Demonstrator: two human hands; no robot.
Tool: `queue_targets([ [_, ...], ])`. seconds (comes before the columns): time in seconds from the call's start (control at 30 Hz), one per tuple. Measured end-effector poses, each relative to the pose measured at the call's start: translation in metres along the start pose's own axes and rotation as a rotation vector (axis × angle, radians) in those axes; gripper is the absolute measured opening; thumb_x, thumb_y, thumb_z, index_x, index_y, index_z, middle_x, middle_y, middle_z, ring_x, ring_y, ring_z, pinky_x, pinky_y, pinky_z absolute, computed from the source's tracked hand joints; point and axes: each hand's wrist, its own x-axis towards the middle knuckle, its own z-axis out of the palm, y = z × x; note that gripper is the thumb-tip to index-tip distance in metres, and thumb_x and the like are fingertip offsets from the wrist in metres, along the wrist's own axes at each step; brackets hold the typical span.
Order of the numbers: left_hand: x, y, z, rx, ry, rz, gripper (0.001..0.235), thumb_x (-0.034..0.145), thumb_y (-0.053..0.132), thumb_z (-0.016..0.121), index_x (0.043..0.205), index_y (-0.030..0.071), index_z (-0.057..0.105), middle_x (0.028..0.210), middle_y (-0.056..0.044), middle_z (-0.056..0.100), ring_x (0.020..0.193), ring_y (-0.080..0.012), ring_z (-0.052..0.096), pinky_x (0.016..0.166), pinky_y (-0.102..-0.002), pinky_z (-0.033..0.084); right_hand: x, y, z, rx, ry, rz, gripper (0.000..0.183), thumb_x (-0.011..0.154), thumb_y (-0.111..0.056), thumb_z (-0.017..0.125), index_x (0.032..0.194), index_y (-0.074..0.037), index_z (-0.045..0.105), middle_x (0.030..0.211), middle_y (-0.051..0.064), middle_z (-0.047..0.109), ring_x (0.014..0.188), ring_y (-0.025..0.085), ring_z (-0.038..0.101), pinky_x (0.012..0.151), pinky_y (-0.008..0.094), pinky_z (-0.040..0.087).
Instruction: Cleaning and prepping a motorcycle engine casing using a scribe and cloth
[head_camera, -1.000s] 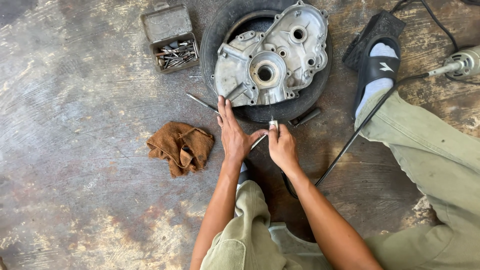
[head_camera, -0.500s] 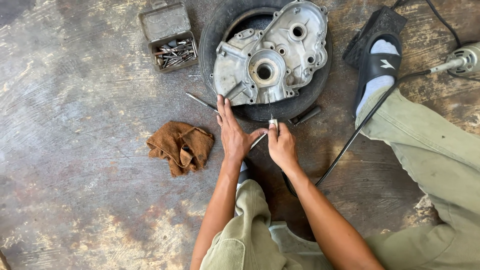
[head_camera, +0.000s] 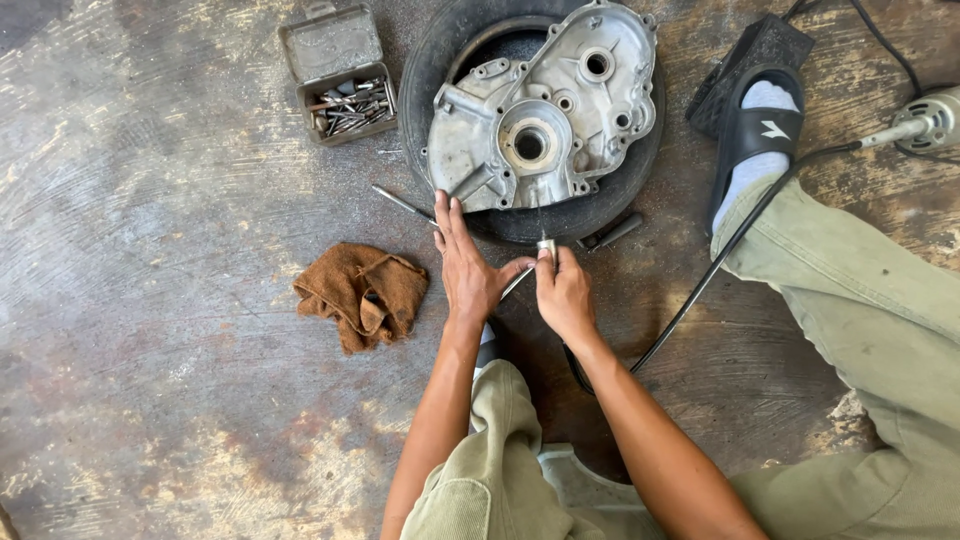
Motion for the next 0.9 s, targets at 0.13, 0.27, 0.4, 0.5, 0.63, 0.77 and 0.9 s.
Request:
queue_targets([
  [0.13, 0.001, -0.003, -0.002, -0.003, 0.002, -0.001, 0.148, 0.051, 0.061, 0.094, 0.161, 0.002, 0.014, 0.167, -0.029, 0.009, 0.152, -0.0505, 0.022, 0.117, -0.071, 0.024, -0.003, -0.015, -0.005, -0.042, 0.012, -0.061, 0.031, 0.107, -0.024, 0.049, 0.101, -0.001, 0.068, 0.067, 0.016, 0.064, 0.052, 0.027, 0.06, 0.046, 0.036, 0.046],
  [0.27, 0.003, -0.002, -0.002, -0.006, -0.016, -0.02, 0.148, 0.052, 0.061, 0.094, 0.161, 0.003, 0.013, 0.168, -0.027, 0.007, 0.152, -0.0502, 0.021, 0.118, -0.07, 0.024, 0.001, -0.014, -0.005, -0.017, 0.015, -0.105, 0.031, 0.107, -0.024, 0.047, 0.103, 0.001, 0.065, 0.068, 0.019, 0.063, 0.053, 0.031, 0.06, 0.047, 0.041, 0.043],
  [0.4, 0.002, 0.003, -0.006, 0.032, -0.036, -0.024, 0.15, 0.051, 0.064, 0.094, 0.162, 0.004, 0.012, 0.169, -0.025, 0.006, 0.153, -0.0477, 0.02, 0.118, -0.068, 0.025, 0.0, 0.001, -0.005, 0.079, 0.1, -0.113, 0.028, 0.108, -0.018, 0.046, 0.107, 0.005, 0.063, 0.068, 0.016, 0.061, 0.05, 0.024, 0.054, 0.046, 0.035, 0.041],
  [0.5, 0.001, 0.008, -0.013, 0.053, -0.062, -0.016, 0.144, 0.056, 0.056, 0.096, 0.162, 0.005, 0.013, 0.169, -0.024, 0.006, 0.15, -0.0506, 0.026, 0.116, -0.068, 0.031, -0.007, -0.029, -0.031, 0.133, 0.215, -0.134, 0.029, 0.107, -0.022, 0.045, 0.104, 0.0, 0.064, 0.064, 0.013, 0.063, 0.052, 0.027, 0.063, 0.049, 0.039, 0.047],
  [0.63, 0.003, 0.017, -0.03, 0.163, -0.148, -0.059, 0.133, 0.066, 0.056, 0.091, 0.162, 0.009, 0.014, 0.17, -0.017, 0.01, 0.151, -0.0435, 0.028, 0.112, -0.058, 0.044, -0.003, -0.038, -0.052, 0.279, 0.247, -0.144, 0.028, 0.108, -0.021, 0.043, 0.102, -0.003, 0.063, 0.058, 0.006, 0.058, 0.045, 0.019, 0.059, 0.046, 0.032, 0.047],
  [0.77, 0.0, 0.016, -0.032, 0.418, -0.124, 0.068, 0.111, 0.076, 0.052, 0.085, 0.159, 0.007, 0.026, 0.167, -0.018, 0.021, 0.15, -0.041, 0.029, 0.119, -0.05, 0.037, -0.002, -0.037, -0.067, 0.402, 0.249, -0.135, 0.027, 0.107, -0.018, 0.042, 0.104, 0.0, 0.062, 0.056, 0.006, 0.057, 0.041, 0.017, 0.056, 0.042, 0.03, 0.044],
  [0.9, -0.001, 0.018, -0.023, 0.714, 0.096, 0.379, 0.063, 0.096, 0.053, 0.062, 0.145, 0.016, 0.049, 0.133, -0.014, 0.068, 0.114, -0.0304, 0.07, 0.082, -0.038, 0.064, -0.004, -0.041, -0.08, 0.483, 0.271, -0.099, 0.027, 0.107, -0.02, 0.044, 0.103, -0.001, 0.062, 0.055, 0.006, 0.057, 0.039, 0.016, 0.056, 0.04, 0.029, 0.043],
])
